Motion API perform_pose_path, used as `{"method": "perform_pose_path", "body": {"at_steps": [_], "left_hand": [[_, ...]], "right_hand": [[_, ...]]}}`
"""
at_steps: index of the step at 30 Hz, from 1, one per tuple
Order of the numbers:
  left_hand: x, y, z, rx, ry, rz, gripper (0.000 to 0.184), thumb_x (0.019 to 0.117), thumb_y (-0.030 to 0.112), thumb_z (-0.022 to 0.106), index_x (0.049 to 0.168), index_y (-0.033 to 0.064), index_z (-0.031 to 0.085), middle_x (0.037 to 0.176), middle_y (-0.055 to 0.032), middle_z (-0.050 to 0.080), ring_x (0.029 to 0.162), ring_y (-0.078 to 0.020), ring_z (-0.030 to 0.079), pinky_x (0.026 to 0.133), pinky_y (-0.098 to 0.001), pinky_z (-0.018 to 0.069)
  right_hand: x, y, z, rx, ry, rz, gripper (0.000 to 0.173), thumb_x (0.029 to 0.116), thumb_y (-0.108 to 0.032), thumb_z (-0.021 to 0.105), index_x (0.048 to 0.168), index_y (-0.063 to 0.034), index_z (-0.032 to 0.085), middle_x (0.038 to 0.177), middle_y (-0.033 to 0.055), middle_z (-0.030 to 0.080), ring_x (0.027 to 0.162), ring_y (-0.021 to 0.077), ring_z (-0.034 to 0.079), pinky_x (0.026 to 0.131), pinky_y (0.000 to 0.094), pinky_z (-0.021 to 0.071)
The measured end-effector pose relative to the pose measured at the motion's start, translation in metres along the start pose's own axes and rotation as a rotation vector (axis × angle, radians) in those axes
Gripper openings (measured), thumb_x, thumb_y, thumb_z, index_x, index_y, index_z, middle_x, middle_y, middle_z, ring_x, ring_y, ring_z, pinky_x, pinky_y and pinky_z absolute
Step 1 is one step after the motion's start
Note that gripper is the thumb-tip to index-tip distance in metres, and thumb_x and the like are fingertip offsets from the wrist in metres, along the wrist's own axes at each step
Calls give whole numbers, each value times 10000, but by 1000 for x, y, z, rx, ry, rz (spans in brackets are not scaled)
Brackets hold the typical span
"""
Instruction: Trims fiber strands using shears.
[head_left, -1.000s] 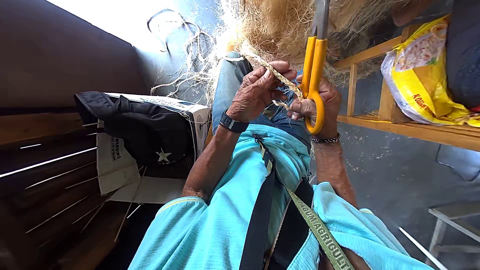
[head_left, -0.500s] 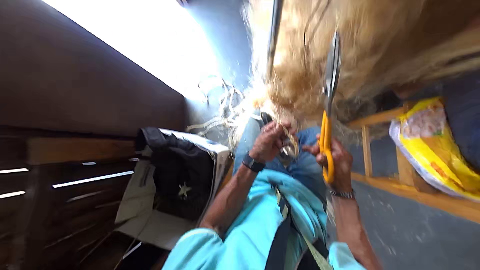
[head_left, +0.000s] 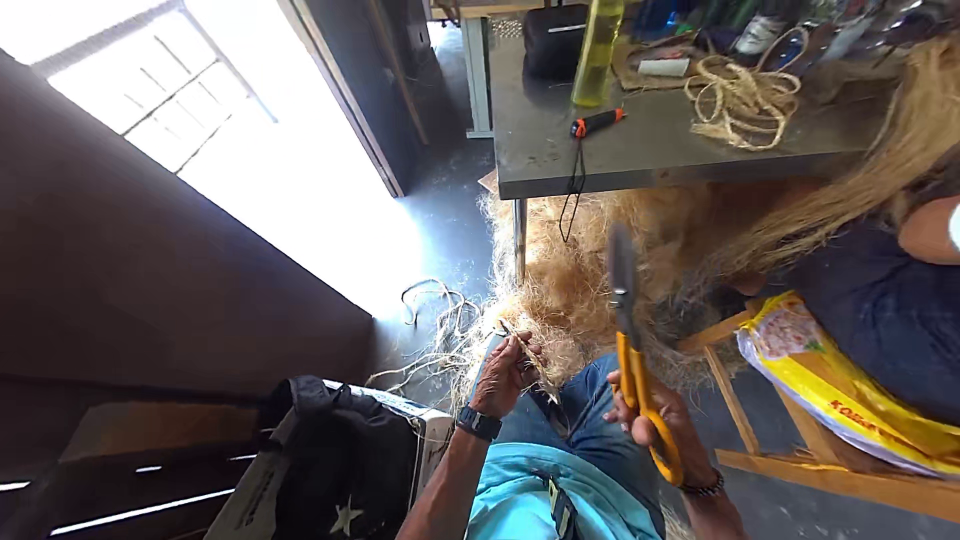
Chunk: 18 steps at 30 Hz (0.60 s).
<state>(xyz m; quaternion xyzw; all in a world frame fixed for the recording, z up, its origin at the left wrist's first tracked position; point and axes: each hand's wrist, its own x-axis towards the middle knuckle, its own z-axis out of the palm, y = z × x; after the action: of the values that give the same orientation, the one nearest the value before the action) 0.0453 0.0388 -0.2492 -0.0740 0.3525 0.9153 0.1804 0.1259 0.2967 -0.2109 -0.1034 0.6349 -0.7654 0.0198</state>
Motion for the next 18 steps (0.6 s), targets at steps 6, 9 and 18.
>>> {"method": "perform_pose_path", "body": {"at_steps": [6, 9, 18], "left_hand": [[-7, 2, -7, 108, 214, -43, 292, 1102, 158, 411, 1291, 22, 587, 952, -127, 740, 786, -198, 735, 674, -334, 624], [-11, 6, -8, 80, 242, -43, 257, 1091, 125, 423, 1232, 28, 614, 943, -113, 743, 784, -198, 737, 691, -339, 629], [-9, 7, -5, 65, 293, -62, 246, 1093, 119, 416, 1211, 26, 611, 920, -116, 740, 770, -207, 739, 677, -341, 629]], "right_hand": [[-21, 26, 23, 221, 86, 33, 531, 761, -386, 890, 1191, -127, 715, 677, -40, 648, 619, 111, 658, 743, 431, 641], [-23, 24, 27, 242, 41, -25, 535, 792, -278, 888, 1260, -144, 665, 791, 49, 736, 740, 208, 739, 830, 466, 640], [-38, 36, 6, 129, 192, 346, 567, 801, -214, 822, 1281, -3, 605, 705, 41, 665, 487, 121, 604, 436, 270, 530]]}}
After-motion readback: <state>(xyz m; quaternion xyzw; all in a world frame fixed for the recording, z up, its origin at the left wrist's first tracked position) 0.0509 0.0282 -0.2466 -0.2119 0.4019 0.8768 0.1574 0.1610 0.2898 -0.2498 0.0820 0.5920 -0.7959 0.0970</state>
